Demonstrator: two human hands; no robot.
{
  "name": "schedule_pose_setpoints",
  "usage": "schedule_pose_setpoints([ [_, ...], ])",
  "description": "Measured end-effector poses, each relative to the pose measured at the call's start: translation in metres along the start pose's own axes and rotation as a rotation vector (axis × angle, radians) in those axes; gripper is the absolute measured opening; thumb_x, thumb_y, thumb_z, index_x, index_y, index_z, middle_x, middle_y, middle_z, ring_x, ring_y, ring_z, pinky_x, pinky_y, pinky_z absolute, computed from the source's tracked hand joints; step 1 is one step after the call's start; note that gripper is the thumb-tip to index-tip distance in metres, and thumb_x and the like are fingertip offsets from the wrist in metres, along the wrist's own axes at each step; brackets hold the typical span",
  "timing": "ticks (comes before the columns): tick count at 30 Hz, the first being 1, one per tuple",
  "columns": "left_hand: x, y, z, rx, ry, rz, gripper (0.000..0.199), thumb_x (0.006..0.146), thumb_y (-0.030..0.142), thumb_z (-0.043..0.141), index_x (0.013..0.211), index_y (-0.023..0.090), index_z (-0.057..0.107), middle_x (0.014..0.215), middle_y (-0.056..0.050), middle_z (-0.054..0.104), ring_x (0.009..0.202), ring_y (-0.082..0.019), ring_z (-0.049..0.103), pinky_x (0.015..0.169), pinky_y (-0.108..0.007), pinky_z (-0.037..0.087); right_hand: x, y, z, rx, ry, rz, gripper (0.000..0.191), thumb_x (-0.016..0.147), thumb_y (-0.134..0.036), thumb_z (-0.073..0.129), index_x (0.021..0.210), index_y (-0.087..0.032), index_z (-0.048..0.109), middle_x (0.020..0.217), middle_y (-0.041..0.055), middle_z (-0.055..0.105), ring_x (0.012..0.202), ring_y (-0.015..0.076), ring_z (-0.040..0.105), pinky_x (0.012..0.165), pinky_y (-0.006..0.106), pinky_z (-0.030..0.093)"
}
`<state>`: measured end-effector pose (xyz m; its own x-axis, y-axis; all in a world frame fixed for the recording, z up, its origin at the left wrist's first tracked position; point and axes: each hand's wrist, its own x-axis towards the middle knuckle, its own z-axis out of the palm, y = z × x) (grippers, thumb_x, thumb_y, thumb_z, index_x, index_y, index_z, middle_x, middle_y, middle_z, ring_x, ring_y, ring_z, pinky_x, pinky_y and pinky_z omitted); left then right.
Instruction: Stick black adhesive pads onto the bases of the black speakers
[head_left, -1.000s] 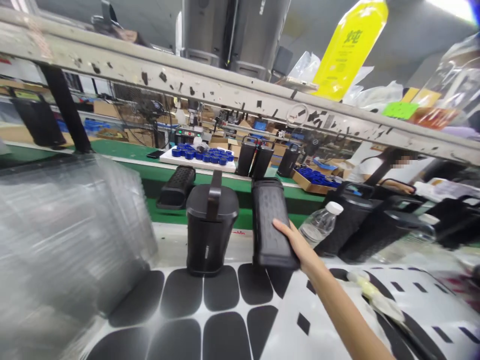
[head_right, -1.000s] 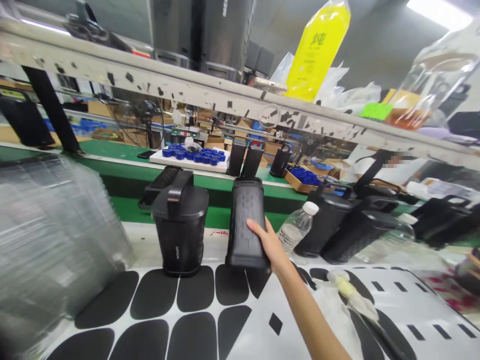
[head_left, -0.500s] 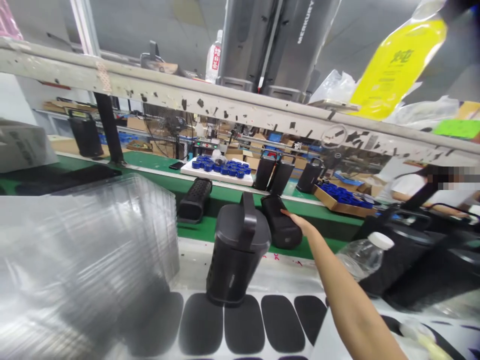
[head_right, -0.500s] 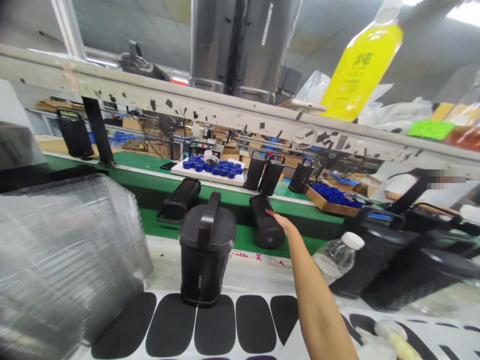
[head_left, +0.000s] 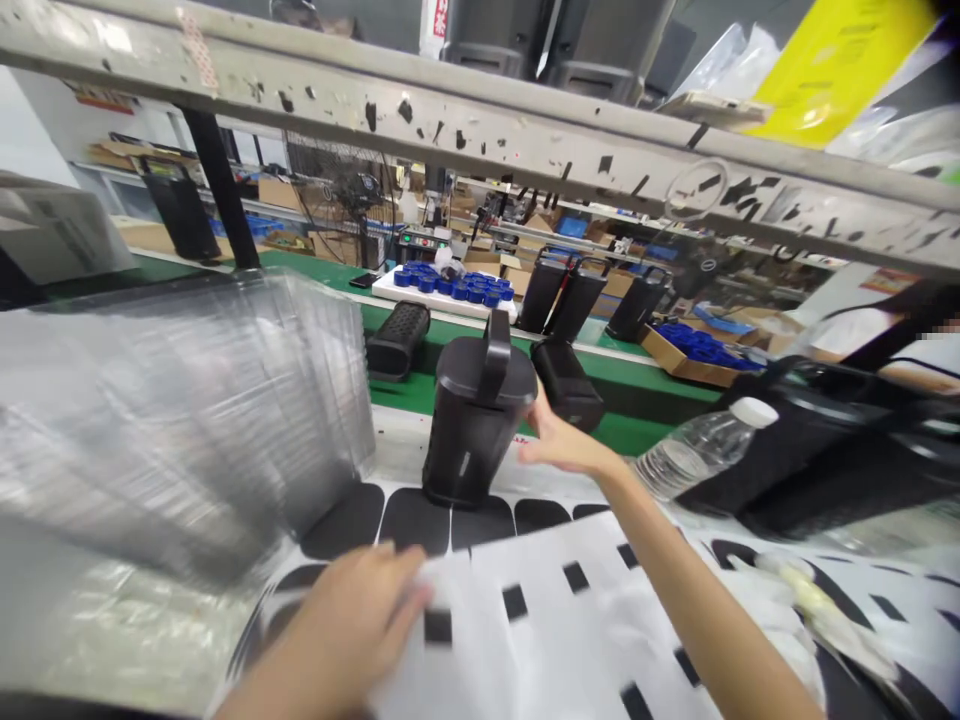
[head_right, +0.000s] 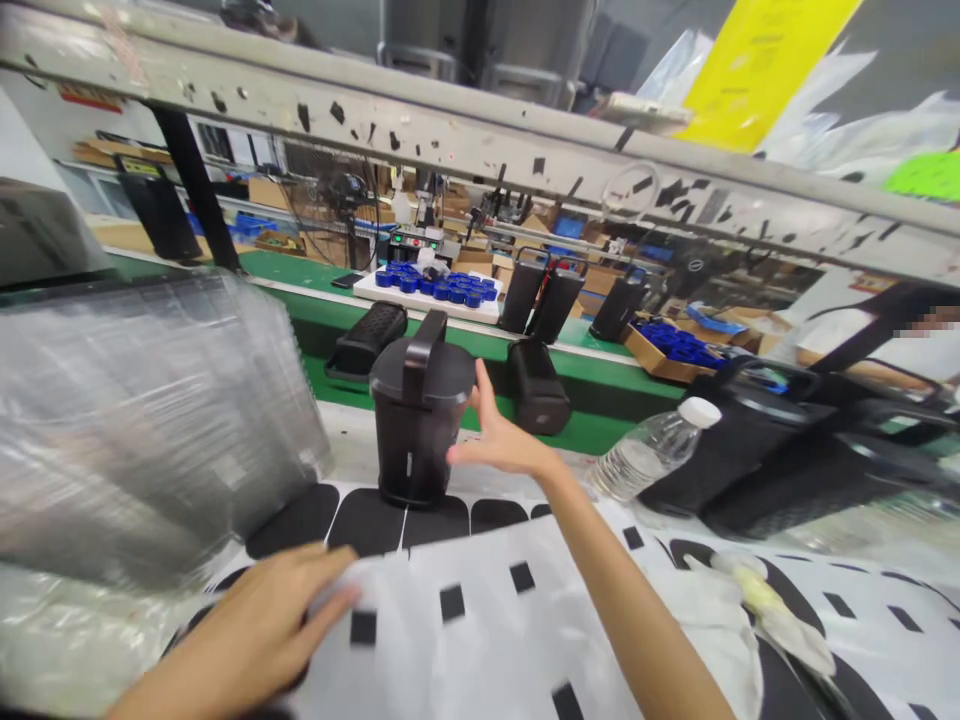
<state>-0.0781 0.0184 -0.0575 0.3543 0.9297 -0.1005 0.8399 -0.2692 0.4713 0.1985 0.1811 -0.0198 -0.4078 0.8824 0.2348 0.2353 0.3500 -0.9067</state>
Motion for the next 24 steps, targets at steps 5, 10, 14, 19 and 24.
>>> schedule_pose_setpoints([
  [5,0.05,0.0,0.032,0.188,0.138,0.069,0.034,0.094,0.009,0.056,0.127,0.013,0.058,0.129,-0.014,0.061,0.125,-0.03,0.055,0.105,-0.052,0.047,-0.006,0.014,0.057,0.032,0.137,-0.113,0.068,0.083,-0.033,0.08,0.142,-0.023,0.048,0.149,0.0125,0.048,0.132,0.0358,0.051,0.109,0.064,0.041],
  [10,0.045,-0.018,0.058,0.224,0.189,0.101,0.024,0.102,0.027,0.048,0.098,0.016,0.068,0.094,-0.003,0.068,0.096,-0.019,0.065,0.09,-0.043,0.054,-0.001,0.017,0.072,0.079,0.437,-0.226,0.056,0.086,-0.033,0.076,0.135,-0.02,0.052,0.134,0.01,0.058,0.122,0.0312,0.057,0.105,0.058,0.045],
  [14,0.036,-0.019,0.055,0.226,0.14,0.14,0.025,0.102,0.029,0.05,0.114,0.021,0.07,0.117,-0.006,0.07,0.119,-0.024,0.062,0.107,-0.055,0.047,-0.01,-0.014,0.054,0.161,0.635,-0.278,0.065,0.067,-0.032,0.089,0.123,-0.019,0.058,0.122,0.0077,0.064,0.114,0.029,0.06,0.104,0.055,0.045],
  [19,0.035,-0.022,0.046,0.14,0.055,0.158,0.038,0.103,0.043,0.043,0.138,0.035,0.055,0.162,-0.006,0.037,0.153,-0.035,0.028,0.118,-0.076,0.023,-0.052,-0.072,0.029,0.428,0.733,-0.113,0.046,0.054,-0.047,0.083,0.089,-0.022,0.067,0.088,0.0018,0.075,0.095,0.0279,0.07,0.098,0.048,0.053],
  [24,0.045,-0.029,0.05,0.098,0.101,0.195,0.045,0.096,0.049,0.056,0.137,0.032,0.058,0.157,-0.009,0.045,0.15,-0.038,0.033,0.117,-0.077,0.024,-0.114,-0.092,0.048,0.662,0.629,0.309,0.031,0.07,-0.052,0.076,0.079,-0.022,0.072,0.06,0.0035,0.072,0.077,0.0315,0.075,0.076,0.047,0.063],
])
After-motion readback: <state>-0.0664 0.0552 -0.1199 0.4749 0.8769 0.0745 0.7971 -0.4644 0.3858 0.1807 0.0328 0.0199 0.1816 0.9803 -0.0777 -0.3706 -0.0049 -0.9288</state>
